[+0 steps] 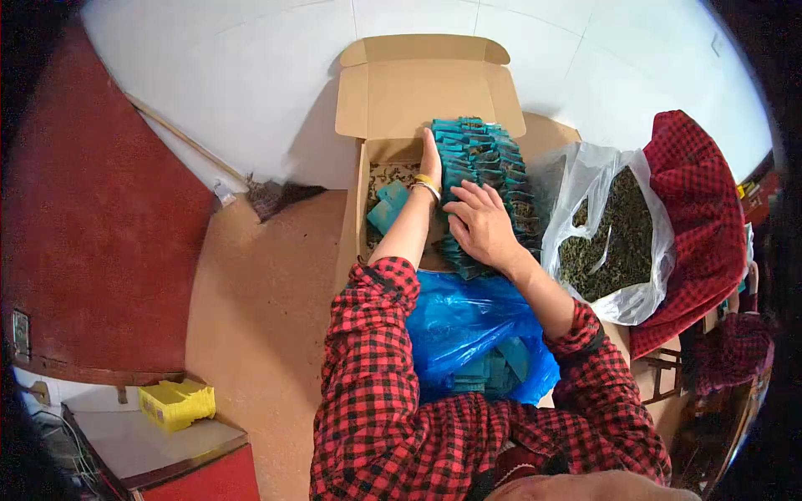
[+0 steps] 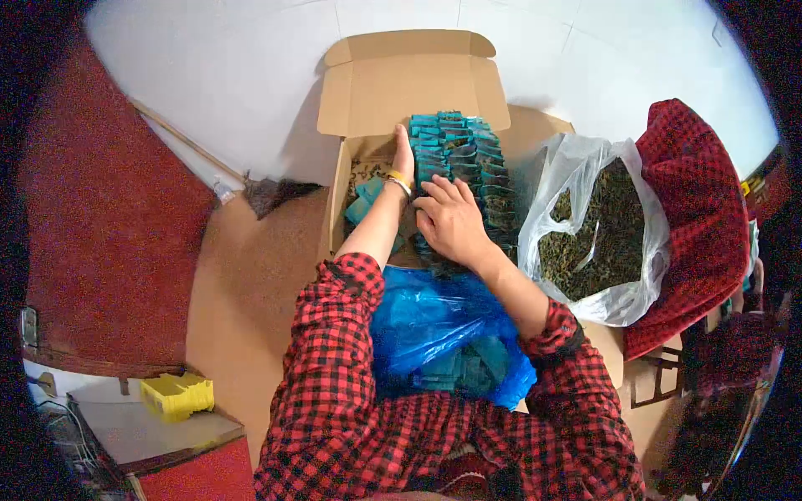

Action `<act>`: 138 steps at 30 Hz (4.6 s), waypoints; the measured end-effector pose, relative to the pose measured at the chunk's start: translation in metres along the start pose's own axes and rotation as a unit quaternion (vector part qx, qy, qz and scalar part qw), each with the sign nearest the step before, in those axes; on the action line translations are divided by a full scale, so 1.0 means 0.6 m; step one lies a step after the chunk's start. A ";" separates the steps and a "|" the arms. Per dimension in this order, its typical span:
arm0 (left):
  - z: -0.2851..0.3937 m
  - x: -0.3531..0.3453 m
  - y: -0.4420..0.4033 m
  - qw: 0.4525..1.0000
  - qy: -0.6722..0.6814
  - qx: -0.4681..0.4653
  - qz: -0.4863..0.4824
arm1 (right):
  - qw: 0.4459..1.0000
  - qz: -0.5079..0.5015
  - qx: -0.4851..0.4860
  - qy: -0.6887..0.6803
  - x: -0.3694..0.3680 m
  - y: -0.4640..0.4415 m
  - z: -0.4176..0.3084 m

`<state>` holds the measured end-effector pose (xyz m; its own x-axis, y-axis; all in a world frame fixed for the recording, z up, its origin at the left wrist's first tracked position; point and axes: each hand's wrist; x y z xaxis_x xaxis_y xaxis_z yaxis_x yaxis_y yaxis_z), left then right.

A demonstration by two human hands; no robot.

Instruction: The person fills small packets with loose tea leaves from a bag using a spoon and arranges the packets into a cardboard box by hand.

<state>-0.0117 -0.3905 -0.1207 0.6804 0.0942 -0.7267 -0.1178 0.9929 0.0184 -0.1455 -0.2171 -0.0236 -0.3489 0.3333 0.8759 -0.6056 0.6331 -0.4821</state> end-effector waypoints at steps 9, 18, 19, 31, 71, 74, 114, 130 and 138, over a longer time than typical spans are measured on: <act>0.026 -0.001 0.025 0.985 -0.158 -0.018 -0.065 | 0.999 0.014 -0.004 0.051 -0.014 -0.007 -0.006; 0.071 0.061 0.018 0.928 -0.370 -0.023 -0.046 | 0.998 0.017 -0.010 0.062 -0.020 -0.009 -0.004; 0.072 0.079 0.007 0.897 -0.428 -0.056 -0.090 | 0.998 0.016 -0.010 0.060 -0.020 -0.008 -0.004; 0.177 0.087 0.104 0.510 -0.831 0.126 -0.186 | 0.999 -0.012 -0.025 0.039 -0.020 0.000 -0.005; 0.226 0.028 0.234 0.816 -0.551 0.017 -0.172 | 0.983 -0.112 -0.055 -0.131 -0.019 -0.069 -0.070; 0.234 0.024 0.247 0.850 -0.504 0.089 -0.128 | 0.982 -0.159 -0.053 -0.086 -0.022 -0.076 -0.060; 0.231 0.077 0.317 0.849 -0.509 -0.009 -0.139 | 0.980 -0.154 0.121 0.031 0.009 -0.057 -0.007; 0.226 0.092 0.309 0.859 -0.507 -0.046 -0.060 | 0.995 -0.021 0.006 -0.096 0.078 -0.072 0.052; 0.211 0.057 0.322 0.880 -0.472 0.011 -0.054 | 0.995 0.031 0.095 -0.005 0.112 -0.056 0.020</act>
<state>0.0806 -0.1863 -0.0553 0.9857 0.0073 0.1684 -0.0084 0.9999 0.0060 -0.1571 -0.2244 0.0510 -0.3964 0.3599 0.8446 -0.7062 0.4683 -0.5310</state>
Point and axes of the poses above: each hand's wrist, its own y-axis away from the middle knuckle, its own x-axis out of the back of the hand, z = x × y, and after that the axes turned 7 degrees about y, right-handed
